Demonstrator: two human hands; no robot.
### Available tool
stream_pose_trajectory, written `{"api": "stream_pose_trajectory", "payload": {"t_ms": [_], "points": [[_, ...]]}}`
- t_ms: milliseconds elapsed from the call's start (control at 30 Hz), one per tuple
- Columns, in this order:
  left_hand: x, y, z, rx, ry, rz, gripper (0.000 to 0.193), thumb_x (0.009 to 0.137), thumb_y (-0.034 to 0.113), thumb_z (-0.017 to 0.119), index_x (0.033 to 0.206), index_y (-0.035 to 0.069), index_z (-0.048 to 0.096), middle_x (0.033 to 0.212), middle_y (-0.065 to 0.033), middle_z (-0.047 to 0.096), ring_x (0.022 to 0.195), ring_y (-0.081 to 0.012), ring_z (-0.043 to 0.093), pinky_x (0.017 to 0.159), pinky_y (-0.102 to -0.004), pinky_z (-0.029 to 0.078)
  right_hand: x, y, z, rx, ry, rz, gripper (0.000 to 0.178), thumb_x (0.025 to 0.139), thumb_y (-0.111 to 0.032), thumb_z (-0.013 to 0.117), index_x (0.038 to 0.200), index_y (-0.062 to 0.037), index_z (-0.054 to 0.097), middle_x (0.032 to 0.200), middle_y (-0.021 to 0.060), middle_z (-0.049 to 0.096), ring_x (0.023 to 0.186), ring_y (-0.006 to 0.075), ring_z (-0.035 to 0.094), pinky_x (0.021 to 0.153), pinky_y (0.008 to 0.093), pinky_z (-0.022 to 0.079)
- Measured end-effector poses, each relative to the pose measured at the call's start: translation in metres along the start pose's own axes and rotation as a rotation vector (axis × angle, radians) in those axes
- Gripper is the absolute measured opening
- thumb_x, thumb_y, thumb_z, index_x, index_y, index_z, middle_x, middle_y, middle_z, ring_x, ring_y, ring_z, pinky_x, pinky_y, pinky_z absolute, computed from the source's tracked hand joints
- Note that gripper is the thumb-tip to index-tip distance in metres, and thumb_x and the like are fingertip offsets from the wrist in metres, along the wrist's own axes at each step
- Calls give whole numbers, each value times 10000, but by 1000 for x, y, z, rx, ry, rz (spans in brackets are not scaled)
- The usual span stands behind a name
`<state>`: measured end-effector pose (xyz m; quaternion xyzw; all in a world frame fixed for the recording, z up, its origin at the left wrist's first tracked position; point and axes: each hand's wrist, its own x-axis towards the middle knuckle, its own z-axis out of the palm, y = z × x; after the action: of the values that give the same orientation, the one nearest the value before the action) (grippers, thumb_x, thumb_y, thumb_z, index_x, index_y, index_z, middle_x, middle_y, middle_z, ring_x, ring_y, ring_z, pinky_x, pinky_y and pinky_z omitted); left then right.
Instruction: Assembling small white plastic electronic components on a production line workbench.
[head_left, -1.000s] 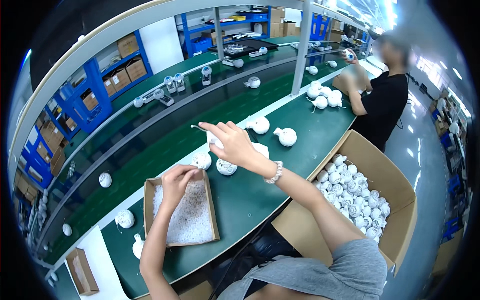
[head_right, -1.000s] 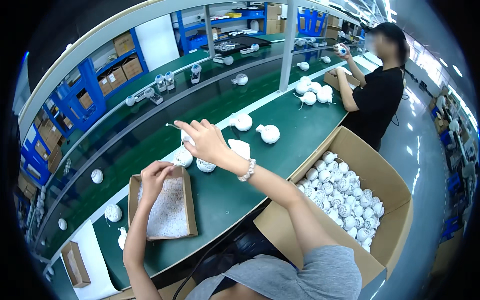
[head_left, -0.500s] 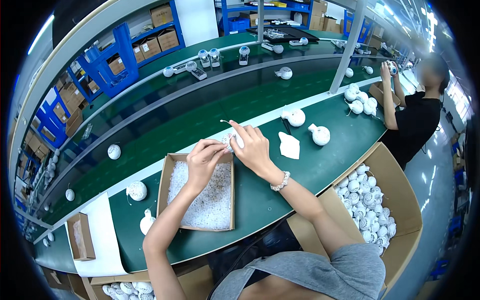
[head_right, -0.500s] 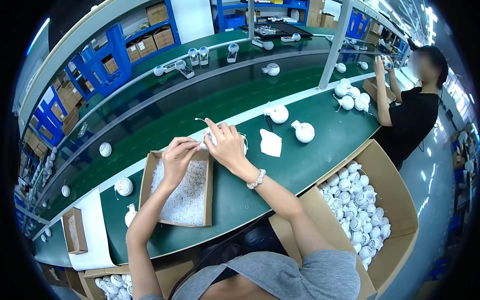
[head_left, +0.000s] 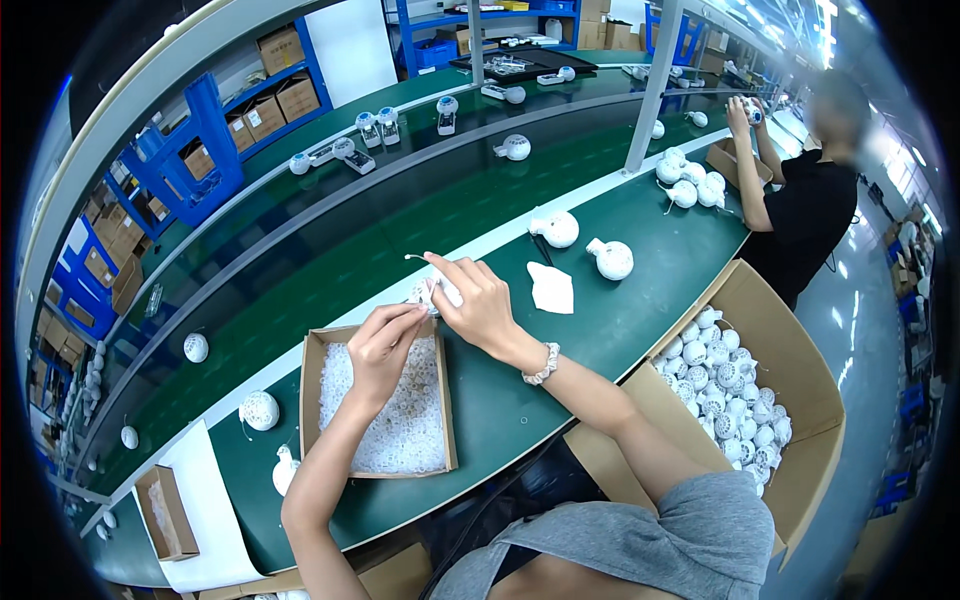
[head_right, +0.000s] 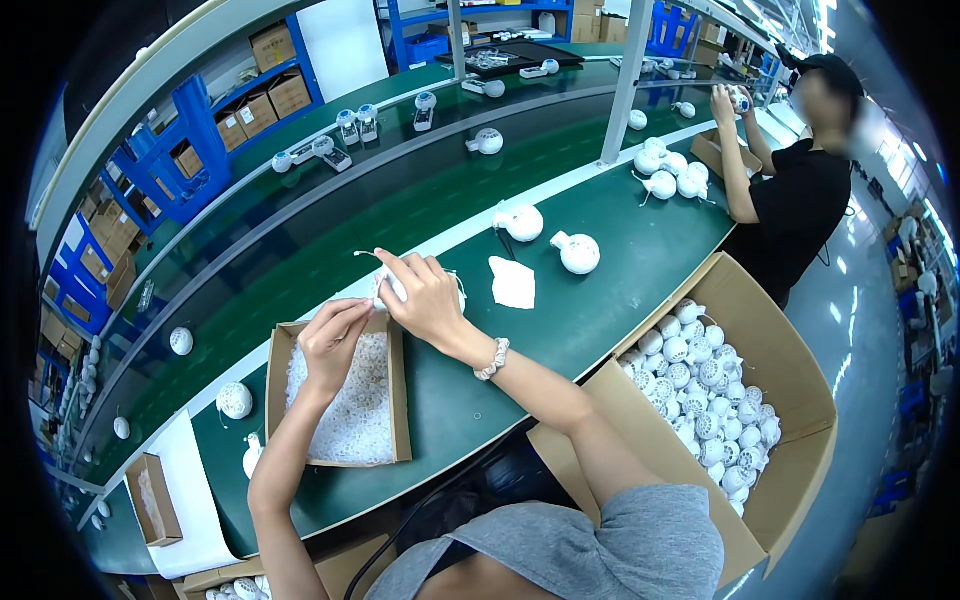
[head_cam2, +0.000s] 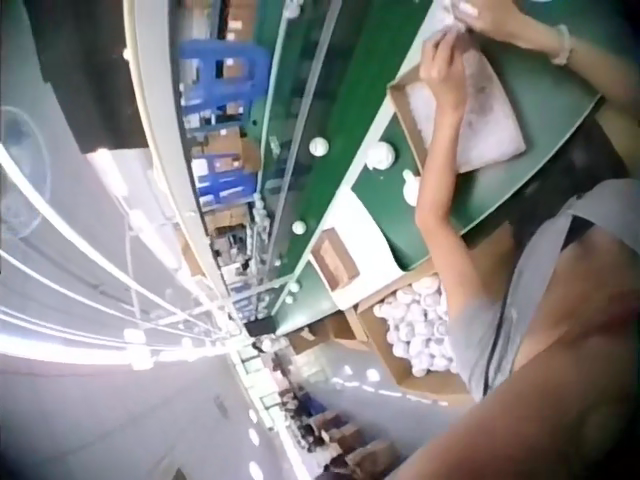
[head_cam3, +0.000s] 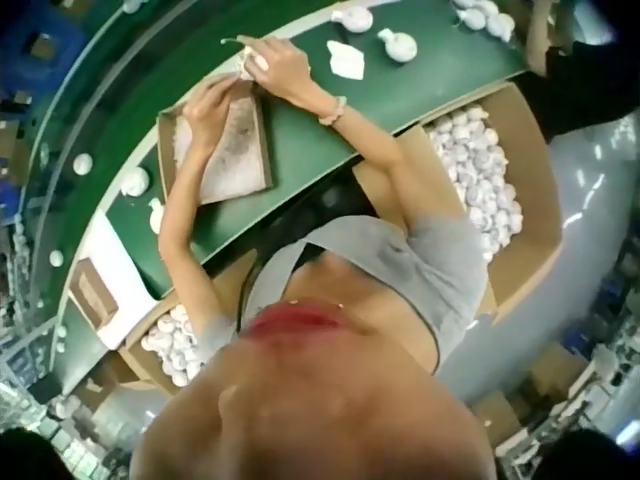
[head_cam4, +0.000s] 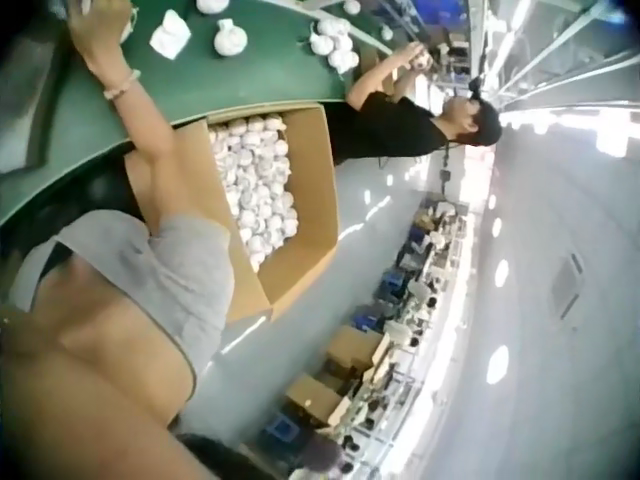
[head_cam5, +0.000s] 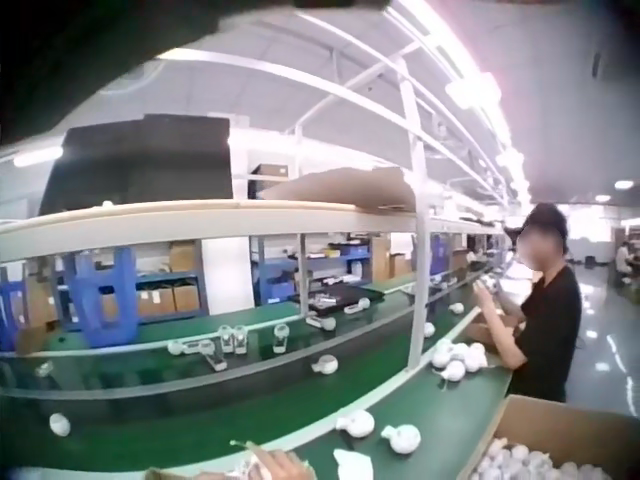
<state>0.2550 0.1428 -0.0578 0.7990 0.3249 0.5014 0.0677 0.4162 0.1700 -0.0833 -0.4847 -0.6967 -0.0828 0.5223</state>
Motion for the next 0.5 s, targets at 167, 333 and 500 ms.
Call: {"api": "stream_pose_trajectory", "payload": {"t_ms": [167, 333, 500], "points": [[1, 1, 3, -19, 28, -52, 183, 744, -43, 698, 918, 14, 706, 931, -62, 675, 741, -148, 626, 649, -221, 502, 1, 0, -2, 100, 4, 3, 354, 763, -119, 610, 1114, -78, 638, 870, 67, 638, 654, 194, 559, 589, 266, 468], [0, 2, 1, -27, 59, -39, 198, 741, -44, 700, 930, 14, 703, 931, -74, 678, 764, -163, 636, 679, -236, 507, -1, -4, 1, 109, 2, -23, 358, 762, -118, 613, 1117, -80, 636, 858, 66, 636, 650, 192, 558, 579, 264, 464], [1, 0, 1, -4, 99, 0, 213, 739, -41, 699, 946, 10, 693, 939, -80, 670, 760, -163, 627, 633, -234, 499, -6, -9, 1, 29, -24, -37, 366, 759, -121, 620, 1123, -84, 634, 844, 63, 628, 650, 188, 555, 562, 261, 461]]}}
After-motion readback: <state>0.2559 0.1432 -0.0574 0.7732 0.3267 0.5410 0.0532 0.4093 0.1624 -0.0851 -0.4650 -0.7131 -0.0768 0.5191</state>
